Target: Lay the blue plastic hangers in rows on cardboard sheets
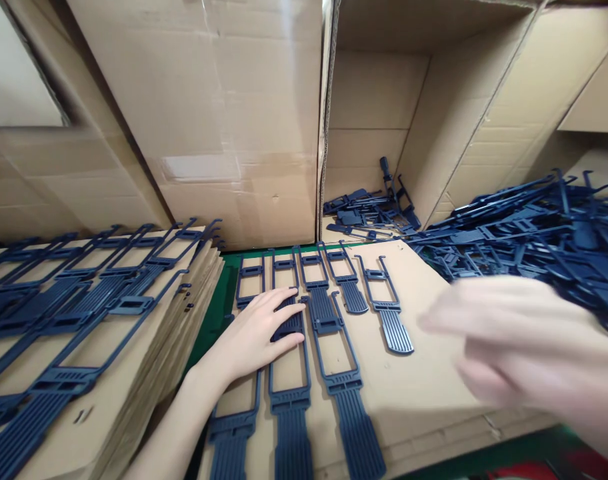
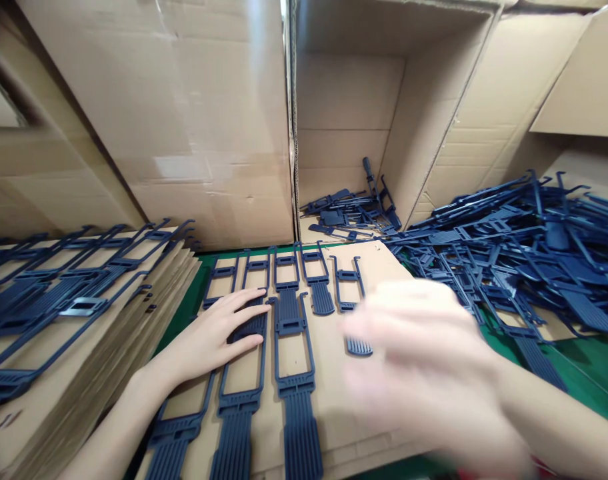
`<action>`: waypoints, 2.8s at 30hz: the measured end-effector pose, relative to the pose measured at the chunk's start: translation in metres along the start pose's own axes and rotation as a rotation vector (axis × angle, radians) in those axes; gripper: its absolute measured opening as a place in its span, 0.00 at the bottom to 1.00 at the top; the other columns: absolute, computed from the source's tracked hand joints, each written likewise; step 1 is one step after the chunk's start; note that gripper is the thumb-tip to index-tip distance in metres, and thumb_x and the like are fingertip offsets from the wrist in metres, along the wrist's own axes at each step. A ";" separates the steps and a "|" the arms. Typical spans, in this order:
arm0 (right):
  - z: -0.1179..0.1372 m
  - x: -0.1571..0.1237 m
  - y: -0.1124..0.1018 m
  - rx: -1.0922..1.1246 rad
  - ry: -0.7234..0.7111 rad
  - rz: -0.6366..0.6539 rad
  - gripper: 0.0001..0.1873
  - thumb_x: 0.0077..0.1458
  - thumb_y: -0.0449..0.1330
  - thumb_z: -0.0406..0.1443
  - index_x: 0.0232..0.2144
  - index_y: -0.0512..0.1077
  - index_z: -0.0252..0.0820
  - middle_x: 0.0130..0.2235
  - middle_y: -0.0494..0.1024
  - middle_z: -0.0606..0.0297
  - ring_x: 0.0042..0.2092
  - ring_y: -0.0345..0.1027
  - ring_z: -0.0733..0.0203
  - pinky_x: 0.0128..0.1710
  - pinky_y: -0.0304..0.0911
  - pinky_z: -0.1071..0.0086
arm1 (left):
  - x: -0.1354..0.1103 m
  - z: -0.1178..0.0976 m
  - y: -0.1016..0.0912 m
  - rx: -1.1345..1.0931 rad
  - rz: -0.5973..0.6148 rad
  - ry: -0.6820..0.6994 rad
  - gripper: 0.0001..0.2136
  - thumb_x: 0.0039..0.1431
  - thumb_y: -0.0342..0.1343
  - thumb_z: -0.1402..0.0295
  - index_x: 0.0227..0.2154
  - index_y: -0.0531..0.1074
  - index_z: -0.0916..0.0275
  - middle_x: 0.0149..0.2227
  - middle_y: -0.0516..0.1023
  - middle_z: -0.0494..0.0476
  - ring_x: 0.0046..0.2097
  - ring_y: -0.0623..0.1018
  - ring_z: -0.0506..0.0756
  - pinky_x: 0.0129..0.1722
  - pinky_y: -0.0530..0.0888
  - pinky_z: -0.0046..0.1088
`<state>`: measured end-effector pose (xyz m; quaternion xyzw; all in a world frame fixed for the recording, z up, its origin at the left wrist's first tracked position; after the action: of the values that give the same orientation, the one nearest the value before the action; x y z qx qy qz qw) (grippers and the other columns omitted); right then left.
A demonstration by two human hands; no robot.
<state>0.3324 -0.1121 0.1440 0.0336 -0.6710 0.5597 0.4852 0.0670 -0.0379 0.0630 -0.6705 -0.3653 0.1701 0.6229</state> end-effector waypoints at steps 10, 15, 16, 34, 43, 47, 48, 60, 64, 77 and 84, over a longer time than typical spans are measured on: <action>-0.088 -0.029 0.082 -0.166 0.256 0.540 0.23 0.58 0.56 0.44 0.53 0.66 0.41 0.50 0.74 0.54 0.50 0.68 0.47 0.49 0.64 0.52 | 0.001 0.000 0.002 -0.001 0.017 -0.009 0.19 0.62 0.52 0.58 0.55 0.67 0.55 0.62 0.63 0.60 0.63 0.61 0.63 0.61 0.60 0.47; -0.080 -0.032 0.082 -0.037 0.316 0.479 0.20 0.57 0.56 0.39 0.52 0.67 0.46 0.50 0.75 0.59 0.50 0.68 0.50 0.49 0.64 0.54 | 0.000 0.001 0.001 -0.020 0.006 -0.008 0.19 0.62 0.52 0.58 0.54 0.68 0.55 0.62 0.63 0.60 0.63 0.61 0.63 0.61 0.60 0.47; -0.080 -0.031 0.082 -0.021 0.329 0.448 0.18 0.57 0.56 0.37 0.50 0.68 0.46 0.48 0.75 0.59 0.49 0.69 0.51 0.48 0.65 0.55 | 0.000 0.001 0.001 -0.020 0.007 -0.009 0.19 0.62 0.52 0.58 0.55 0.68 0.55 0.62 0.63 0.60 0.63 0.61 0.63 0.61 0.60 0.47; -0.051 -0.037 0.073 0.045 0.282 0.293 0.07 0.54 0.56 0.32 0.37 0.68 0.44 0.38 0.75 0.61 0.46 0.67 0.53 0.48 0.61 0.55 | 0.000 -0.001 0.002 0.024 0.027 -0.011 0.20 0.63 0.51 0.57 0.55 0.67 0.56 0.62 0.62 0.60 0.63 0.61 0.62 0.61 0.61 0.45; -0.009 -0.044 0.079 0.152 0.226 0.318 0.09 0.53 0.55 0.27 0.35 0.70 0.45 0.34 0.74 0.66 0.38 0.69 0.61 0.57 0.51 0.53 | 0.000 -0.002 0.002 0.031 0.018 -0.004 0.20 0.63 0.51 0.57 0.55 0.67 0.57 0.61 0.62 0.61 0.63 0.61 0.62 0.61 0.61 0.45; -0.005 -0.042 0.077 0.182 0.215 0.328 0.09 0.54 0.56 0.27 0.34 0.71 0.45 0.34 0.74 0.68 0.38 0.69 0.64 0.58 0.49 0.54 | 0.000 -0.001 0.003 0.026 0.009 -0.005 0.20 0.63 0.51 0.56 0.55 0.68 0.57 0.61 0.62 0.61 0.63 0.61 0.63 0.61 0.61 0.45; -0.004 -0.042 0.077 0.188 0.214 0.333 0.09 0.54 0.56 0.27 0.34 0.71 0.45 0.34 0.74 0.68 0.38 0.69 0.64 0.57 0.49 0.55 | 0.000 -0.001 0.003 0.027 0.009 -0.005 0.20 0.63 0.51 0.56 0.55 0.68 0.57 0.61 0.62 0.61 0.63 0.61 0.63 0.61 0.61 0.45; -0.005 -0.042 0.085 0.220 0.214 0.343 0.08 0.59 0.56 0.31 0.36 0.74 0.47 0.37 0.75 0.67 0.41 0.70 0.63 0.57 0.48 0.56 | 0.000 -0.001 0.003 0.032 0.013 -0.002 0.20 0.62 0.52 0.57 0.55 0.67 0.57 0.61 0.62 0.61 0.63 0.61 0.62 0.61 0.61 0.45; -0.007 -0.045 0.086 0.221 0.232 0.361 0.09 0.59 0.55 0.30 0.37 0.73 0.47 0.37 0.75 0.67 0.42 0.69 0.62 0.56 0.50 0.57 | -0.001 -0.002 0.002 0.035 0.020 -0.003 0.20 0.62 0.52 0.57 0.55 0.67 0.58 0.61 0.62 0.62 0.63 0.61 0.62 0.61 0.61 0.45; -0.008 -0.048 0.085 0.227 0.201 0.389 0.09 0.61 0.54 0.31 0.40 0.71 0.47 0.38 0.76 0.67 0.41 0.68 0.63 0.56 0.50 0.56 | 0.000 -0.002 0.002 0.039 0.020 -0.008 0.20 0.63 0.51 0.57 0.55 0.67 0.57 0.62 0.61 0.61 0.63 0.60 0.62 0.61 0.60 0.45; -0.008 -0.048 0.082 0.219 0.225 0.403 0.09 0.61 0.54 0.31 0.40 0.72 0.46 0.38 0.76 0.65 0.43 0.68 0.61 0.56 0.52 0.56 | 0.000 -0.002 0.002 0.021 0.017 -0.002 0.20 0.63 0.51 0.57 0.55 0.67 0.57 0.62 0.62 0.61 0.63 0.60 0.62 0.61 0.61 0.46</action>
<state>0.3142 -0.0989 0.0512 -0.1108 -0.5413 0.7148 0.4288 0.0684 -0.0392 0.0610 -0.6669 -0.3585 0.1796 0.6280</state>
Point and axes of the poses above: each hand's wrist, its own x-axis towards the middle knuckle, its own y-axis out of the palm, z = x × y, the point moved 4 cm from there along x, towards the middle knuckle
